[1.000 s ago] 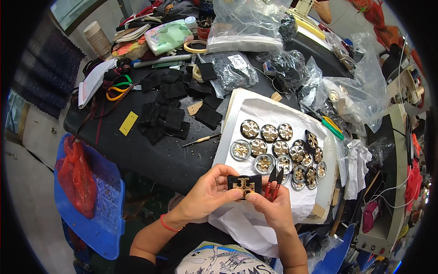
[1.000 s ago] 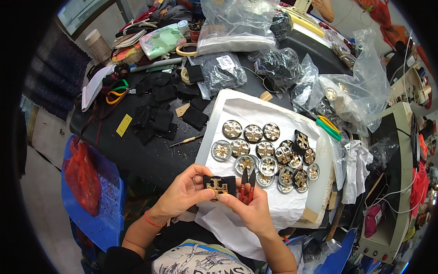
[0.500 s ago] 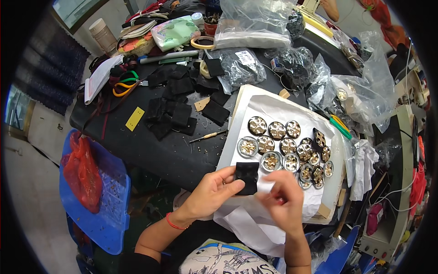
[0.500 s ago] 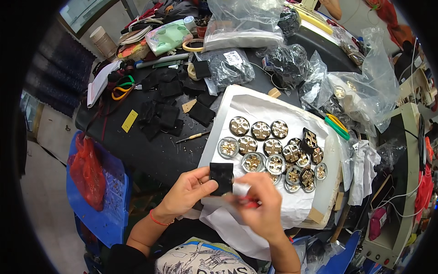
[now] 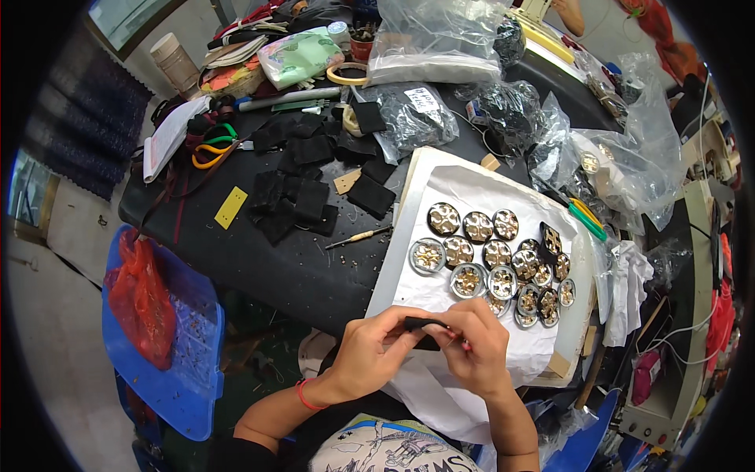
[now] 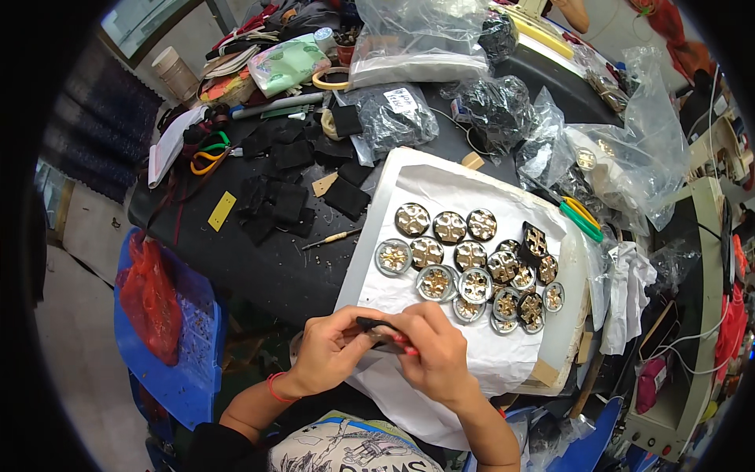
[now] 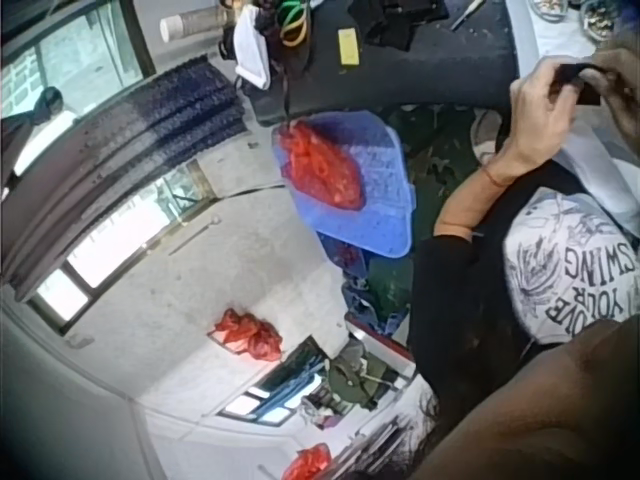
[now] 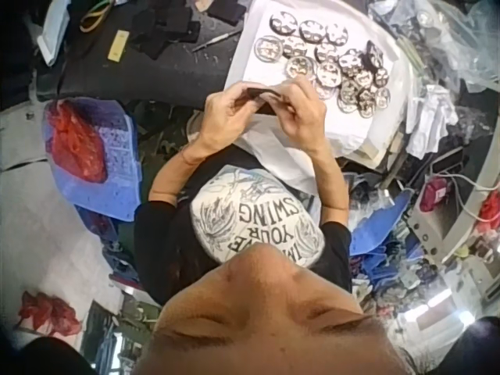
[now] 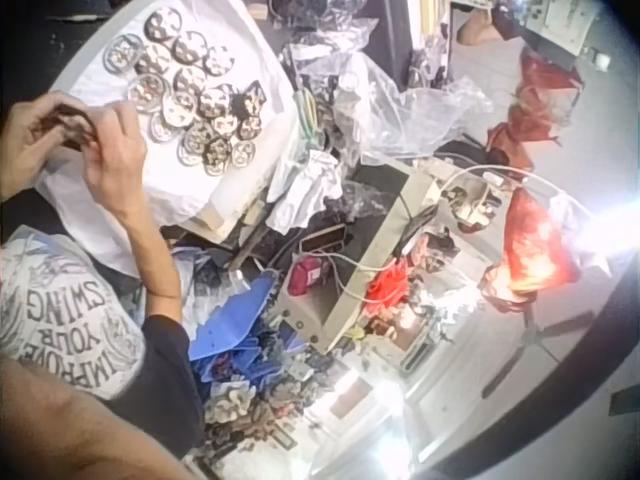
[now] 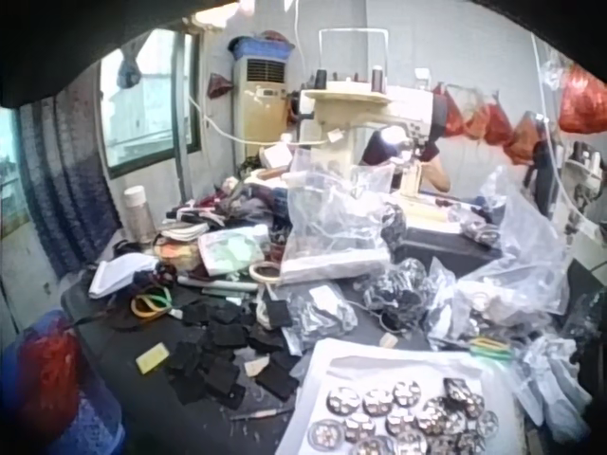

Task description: The person assembles small decorative items by attaching round metallic pieces to black fabric squares. They pick up a fabric square, place a metallic piece on it, and use a tool to secure the attachment. The process is repeated for multiple units, with the finished items placed on a white tray.

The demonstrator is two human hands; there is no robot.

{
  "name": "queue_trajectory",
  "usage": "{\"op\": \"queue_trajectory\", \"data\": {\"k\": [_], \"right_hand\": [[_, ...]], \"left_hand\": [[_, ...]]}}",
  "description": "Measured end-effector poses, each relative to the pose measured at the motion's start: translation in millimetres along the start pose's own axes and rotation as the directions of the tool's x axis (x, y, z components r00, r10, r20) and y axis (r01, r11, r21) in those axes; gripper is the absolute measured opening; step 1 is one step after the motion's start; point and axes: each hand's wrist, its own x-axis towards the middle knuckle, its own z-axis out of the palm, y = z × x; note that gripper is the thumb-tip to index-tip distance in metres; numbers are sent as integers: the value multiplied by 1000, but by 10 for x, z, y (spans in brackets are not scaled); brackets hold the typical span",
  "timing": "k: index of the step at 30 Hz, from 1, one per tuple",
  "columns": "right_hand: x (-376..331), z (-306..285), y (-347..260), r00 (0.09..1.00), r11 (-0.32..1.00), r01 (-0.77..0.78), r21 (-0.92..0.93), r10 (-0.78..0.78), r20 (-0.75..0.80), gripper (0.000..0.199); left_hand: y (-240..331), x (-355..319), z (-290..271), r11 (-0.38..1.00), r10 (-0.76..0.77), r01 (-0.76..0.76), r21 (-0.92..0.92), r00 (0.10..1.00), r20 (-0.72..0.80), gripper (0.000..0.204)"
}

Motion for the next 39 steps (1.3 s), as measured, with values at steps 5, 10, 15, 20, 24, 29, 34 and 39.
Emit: {"op": "queue_trajectory", "data": {"k": [5,10,15,20,24,29,34,39], "right_hand": [[43,-37,13,1000,998,-15,68,16,-17,15],[7,94,52,980,982,-169,83,176,-90,9],[-67,286,-9,833,731,-400,553,541,-114,12],[3,-37,8,753,536,-654,533,527,394,16],[-60,105,-31,819,623,-558,548,522,239,17],[-151,167,89,854,751,-500,431,511,99,18],[-189,119,96,817,662,-535,525,563,123,16],[7,-33,159,869,836,-452,311,491,-56,17]], "left_hand": [[35,50,-136,902,-156,225,-367,965,210,31],[22,47,-5,983,-90,88,-162,996,-6,36],[-8,47,110,962,0,-3,-273,1000,-13,48],[-38,81,-52,949,-144,156,-273,987,65,45],[25,57,51,990,-127,129,54,991,-39,44],[132,53,43,995,-84,82,62,996,28,45],[111,142,15,993,-5,6,115,1000,-7,31],[211,658,3,904,195,-195,380,980,38,27]]}}
